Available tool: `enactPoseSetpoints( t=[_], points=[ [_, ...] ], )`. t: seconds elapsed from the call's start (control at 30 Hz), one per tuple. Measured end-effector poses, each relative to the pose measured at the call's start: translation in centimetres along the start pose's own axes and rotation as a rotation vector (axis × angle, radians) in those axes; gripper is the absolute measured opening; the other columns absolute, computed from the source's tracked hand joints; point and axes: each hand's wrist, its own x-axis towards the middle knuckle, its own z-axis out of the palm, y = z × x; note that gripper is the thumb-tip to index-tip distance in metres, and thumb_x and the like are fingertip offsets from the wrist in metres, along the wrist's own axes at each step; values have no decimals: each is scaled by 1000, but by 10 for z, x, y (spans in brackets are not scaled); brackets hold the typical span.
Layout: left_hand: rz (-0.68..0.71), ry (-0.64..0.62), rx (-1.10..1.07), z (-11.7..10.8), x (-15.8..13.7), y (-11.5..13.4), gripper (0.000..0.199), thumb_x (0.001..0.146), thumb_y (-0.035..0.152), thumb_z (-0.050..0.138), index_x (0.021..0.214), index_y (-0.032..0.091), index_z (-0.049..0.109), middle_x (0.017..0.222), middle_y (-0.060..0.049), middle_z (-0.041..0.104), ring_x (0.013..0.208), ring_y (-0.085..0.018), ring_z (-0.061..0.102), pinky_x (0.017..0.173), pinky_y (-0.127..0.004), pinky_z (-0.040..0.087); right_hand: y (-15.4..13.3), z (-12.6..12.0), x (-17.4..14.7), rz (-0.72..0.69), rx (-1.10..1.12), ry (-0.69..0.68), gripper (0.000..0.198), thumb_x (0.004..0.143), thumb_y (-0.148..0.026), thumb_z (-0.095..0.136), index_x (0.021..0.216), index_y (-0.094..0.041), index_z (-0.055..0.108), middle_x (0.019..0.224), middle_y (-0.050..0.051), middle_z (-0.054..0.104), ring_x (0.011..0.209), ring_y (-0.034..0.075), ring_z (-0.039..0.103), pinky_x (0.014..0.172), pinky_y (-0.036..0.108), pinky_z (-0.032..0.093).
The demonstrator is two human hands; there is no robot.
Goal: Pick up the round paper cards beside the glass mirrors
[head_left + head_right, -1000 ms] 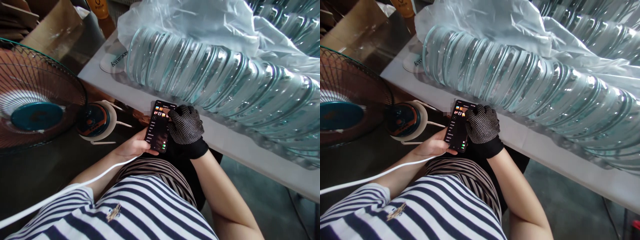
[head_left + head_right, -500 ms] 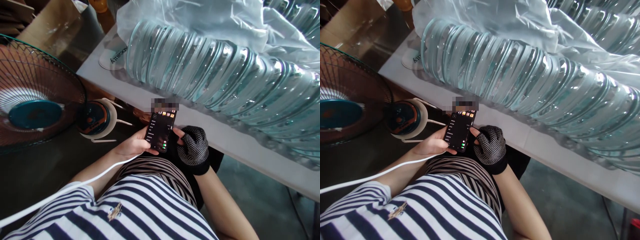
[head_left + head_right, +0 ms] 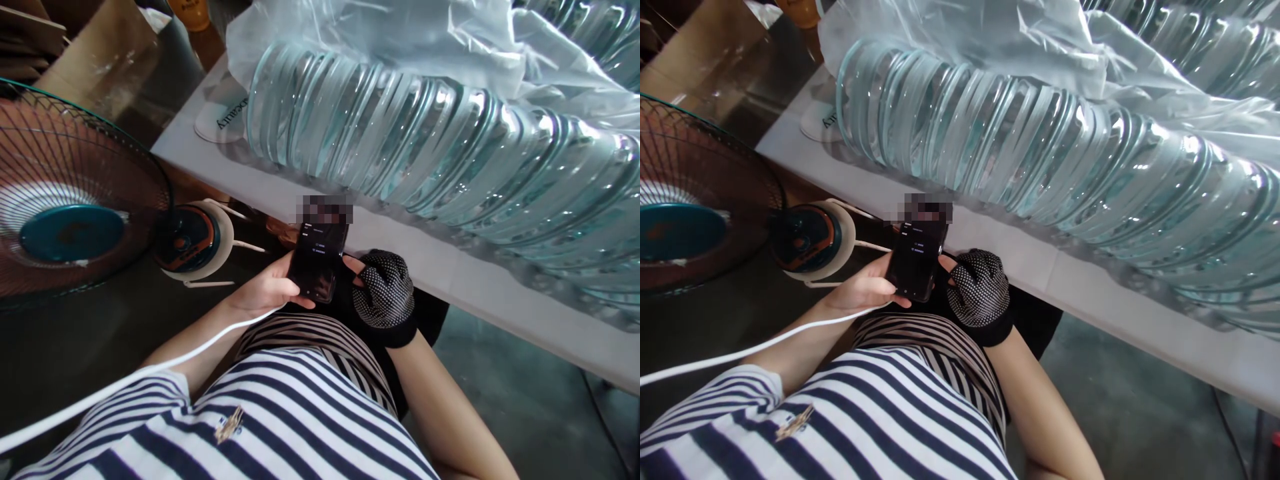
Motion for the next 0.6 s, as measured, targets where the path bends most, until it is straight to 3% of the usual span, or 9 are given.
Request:
enactPoseSetpoints(
  t=[0.33,0.6],
  points=[
    [-2,-7,21,-2,0,-1,69,72,8,70,137,28,59,128,-5,70,99,-23,74,72,-30,66,-1,-2,24,-43,-55,-180,45,84,-13,59,126,-20,71,78,4,72,73,22,63,70,36,44],
    [-12,2,24,0,0,1,70,71,9,72,137,27,59,123,-5,71,98,-23,74,71,-29,66,-1,-3,14,12,-9,-105,52,83,-5,54,132,-19,65,82,3,73,80,22,63,77,36,47]
  ],
)
